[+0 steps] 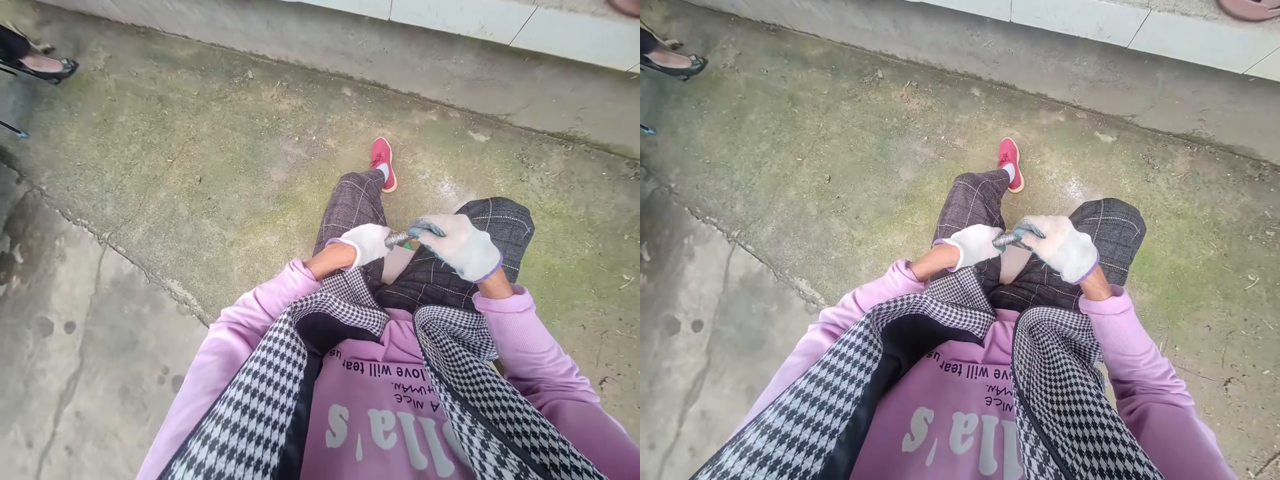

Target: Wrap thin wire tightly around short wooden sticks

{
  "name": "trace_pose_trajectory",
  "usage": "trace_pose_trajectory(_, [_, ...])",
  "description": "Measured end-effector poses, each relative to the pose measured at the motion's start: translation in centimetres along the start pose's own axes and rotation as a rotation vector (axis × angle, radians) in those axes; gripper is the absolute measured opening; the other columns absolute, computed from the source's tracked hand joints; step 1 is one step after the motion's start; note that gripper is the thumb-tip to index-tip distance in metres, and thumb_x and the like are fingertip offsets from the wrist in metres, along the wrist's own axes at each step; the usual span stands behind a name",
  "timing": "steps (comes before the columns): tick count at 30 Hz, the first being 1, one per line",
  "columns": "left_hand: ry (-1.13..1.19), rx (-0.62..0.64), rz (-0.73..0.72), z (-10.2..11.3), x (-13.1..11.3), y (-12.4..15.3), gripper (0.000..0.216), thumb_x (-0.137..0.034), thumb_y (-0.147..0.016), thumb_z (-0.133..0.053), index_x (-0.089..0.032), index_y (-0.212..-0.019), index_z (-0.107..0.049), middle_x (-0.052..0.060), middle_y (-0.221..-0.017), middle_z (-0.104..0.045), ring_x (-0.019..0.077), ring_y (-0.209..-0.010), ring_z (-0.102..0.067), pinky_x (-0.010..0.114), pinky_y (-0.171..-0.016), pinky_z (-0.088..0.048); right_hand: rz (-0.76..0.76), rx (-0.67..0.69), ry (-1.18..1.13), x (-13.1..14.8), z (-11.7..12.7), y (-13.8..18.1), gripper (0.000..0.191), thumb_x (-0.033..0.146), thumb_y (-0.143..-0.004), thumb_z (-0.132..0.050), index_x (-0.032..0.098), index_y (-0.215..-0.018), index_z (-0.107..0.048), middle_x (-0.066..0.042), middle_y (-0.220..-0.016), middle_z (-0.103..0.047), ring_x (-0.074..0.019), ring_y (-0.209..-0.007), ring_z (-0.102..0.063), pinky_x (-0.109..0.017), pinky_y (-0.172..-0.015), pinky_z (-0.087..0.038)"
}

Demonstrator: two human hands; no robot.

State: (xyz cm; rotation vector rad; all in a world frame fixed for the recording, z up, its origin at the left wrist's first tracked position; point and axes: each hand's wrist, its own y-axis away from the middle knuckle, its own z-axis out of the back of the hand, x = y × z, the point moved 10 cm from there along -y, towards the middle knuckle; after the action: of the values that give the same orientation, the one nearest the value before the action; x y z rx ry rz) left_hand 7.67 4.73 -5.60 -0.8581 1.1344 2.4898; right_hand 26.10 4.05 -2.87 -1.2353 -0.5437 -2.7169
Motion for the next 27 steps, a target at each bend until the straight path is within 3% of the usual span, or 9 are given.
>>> trace_pose_trajectory(5, [0.789,0.026,-0.019,2.4,-0.3,0.7,0.045,-0.035,-0.104,-0.091,-0.021,-0.146,-0.084,-0.011,-0.07,-0.056,0.0103,-0.054,-0.043,0.028,-0.058,-0.041,0.035,-0.144,-0.085,1.6,0.5,0.3,0.021,0.036,-0.106,-0.079,0.03,-0.11,-0.098,-0.008,-0.119,-0.099,-0.0354,-0.113,-0.093,-0.051,-0.112,-0.074])
trace_pose_trajectory(7, [0.999,0.094,-0.06,2.4,-1.0,1.1,0.048,-0.04,-0.101,-0.095,-0.021,-0.143,-0.082,-0.014,-0.067,-0.047,0.0086,-0.051,-0.035,0.026,-0.054,-0.035,0.042,-0.178,-0.079,1.0,0.5,-0.2,0.02,0.036,-0.106,-0.078,0.03,-0.107,-0.097,-0.008,-0.116,-0.098,-0.0352,-0.113,-0.093,-0.05,-0.111,-0.074])
trace_pose_trajectory(9, [1.125,0.146,-0.101,2.1,-1.7,1.1,0.043,-0.043,-0.099,-0.1,-0.021,-0.131,-0.08,-0.014,-0.067,-0.047,0.0093,-0.051,-0.039,0.026,-0.054,-0.04,0.051,-0.214,-0.052,0.3,0.7,-0.6,0.02,0.037,-0.107,-0.077,0.031,-0.108,-0.096,-0.008,-0.119,-0.098,-0.0356,-0.116,-0.092,-0.05,-0.111,-0.074])
trace_pose_trajectory(11, [1.204,0.101,-0.142,2.4,-1.8,0.7,0.041,-0.045,-0.1,-0.103,-0.022,-0.121,-0.076,-0.01,-0.071,-0.058,0.0119,-0.058,-0.055,0.029,-0.063,-0.056,0.067,-0.274,-0.028,-0.1,1.2,-0.8,0.022,0.037,-0.106,-0.077,0.032,-0.113,-0.097,-0.009,-0.127,-0.098,-0.0373,-0.124,-0.091,-0.052,-0.115,-0.073])
trace_pose_trajectory(14, [1.274,-0.12,-0.146,3.9,-1.2,-0.3,0.037,-0.044,-0.108,-0.099,-0.022,-0.119,-0.072,0.002,-0.092,-0.081,0.0176,-0.084,-0.081,0.036,-0.093,-0.074,0.049,-0.337,-0.077,-0.2,1.6,-0.5,0.022,0.041,-0.105,-0.076,0.031,-0.112,-0.096,-0.011,-0.125,-0.098,-0.0385,-0.124,-0.09,-0.054,-0.115,-0.072])
trace_pose_trajectory(18, [1.256,-0.326,-0.09,4.9,-1.3,-0.7,0.021,-0.033,-0.119,-0.083,-0.02,-0.132,-0.073,0.013,-0.124,-0.094,0.0269,-0.132,-0.092,0.045,-0.122,-0.073,0.003,-0.154,-0.345,0.9,-2.4,-0.8,0.023,0.05,-0.099,-0.081,0.028,-0.099,-0.088,-0.011,-0.109,-0.095,-0.037,-0.107,-0.088,-0.051,-0.104,-0.073])
trace_pose_trajectory(20, [1.211,-0.321,-0.098,4.5,-2.2,-0.7,0.023,-0.032,-0.118,-0.083,-0.02,-0.136,-0.074,0.014,-0.133,-0.094,0.0296,-0.143,-0.089,0.047,-0.126,-0.072,0.002,-0.064,-0.499,1.8,-4.7,-1.1,0.031,0.058,-0.092,-0.088,0.028,-0.097,-0.081,-0.011,-0.106,-0.093,-0.035,-0.101,-0.085,-0.05,-0.098,-0.073])
trace_pose_trajectory(23, [1.116,-0.259,-0.139,3.2,-3.3,-0.7,0.03,-0.03,-0.108,-0.092,-0.021,-0.132,-0.076,0.013,-0.138,-0.094,0.0308,-0.139,-0.089,0.047,-0.124,-0.073,-0.033,-0.004,-0.667,2.2,-6.9,-1.3,0.049,0.069,-0.083,-0.097,0.03,-0.089,-0.068,-0.007,-0.087,-0.083,-0.0274,-0.082,-0.075,-0.045,-0.081,-0.072])
trace_pose_trajectory(27, [0.947,-0.208,-0.191,2.9,-2.3,-1.1,0.033,-0.03,-0.105,-0.092,-0.017,-0.132,-0.079,0.014,-0.137,-0.091,0.0309,-0.131,-0.087,0.048,-0.124,-0.072,-0.134,0.046,-0.834,1.8,-7.2,-0.8,0.063,0.078,-0.082,-0.1,0.033,-0.086,-0.055,0.004,-0.066,-0.06,-0.017,-0.054,-0.055,-0.034,-0.05,-0.056])
